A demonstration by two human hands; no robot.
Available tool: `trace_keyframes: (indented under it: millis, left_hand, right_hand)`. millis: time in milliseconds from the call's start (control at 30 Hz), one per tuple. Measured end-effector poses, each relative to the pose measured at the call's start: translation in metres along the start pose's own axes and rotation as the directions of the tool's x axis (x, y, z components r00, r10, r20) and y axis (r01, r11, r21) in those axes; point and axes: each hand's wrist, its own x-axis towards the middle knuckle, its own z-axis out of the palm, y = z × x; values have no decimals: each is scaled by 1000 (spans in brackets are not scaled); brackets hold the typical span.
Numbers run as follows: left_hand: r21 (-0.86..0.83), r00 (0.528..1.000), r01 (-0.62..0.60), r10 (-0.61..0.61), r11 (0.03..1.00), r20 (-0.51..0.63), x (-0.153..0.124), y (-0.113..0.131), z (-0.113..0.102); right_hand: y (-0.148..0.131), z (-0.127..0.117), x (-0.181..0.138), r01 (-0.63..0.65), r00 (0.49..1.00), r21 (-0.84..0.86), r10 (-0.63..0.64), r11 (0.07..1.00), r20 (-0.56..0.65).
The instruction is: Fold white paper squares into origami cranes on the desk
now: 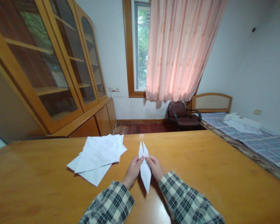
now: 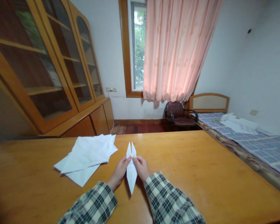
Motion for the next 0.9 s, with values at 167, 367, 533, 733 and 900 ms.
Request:
trace_keyframes:
  millis: [167,367,533,733,900]
  left_hand:
    - [30,999,-11,13,999,-49,3,-2,-3]
    - [9,999,-18,19,1000,-31,5,-3,-6]
    - [-83,996,41,-47,996,-73,6,1,-6]
    - [-167,996,41,-54,985,-75,8,1,-8]
    - [-198,996,49,-62,979,-61,7,1,-7]
  right_hand:
    - [2,0,0,47,999,-83,-48,995,-2]
    - [-3,2,-1,41,999,-107,-42,993,-9]
    - [-2,1,-1,18,1000,-25,-18,1000,-12]
    - [2,-1,1,11,1000,75,-12,997,12]
    - [1,-1,-2,78,996,1,-78,997,32]
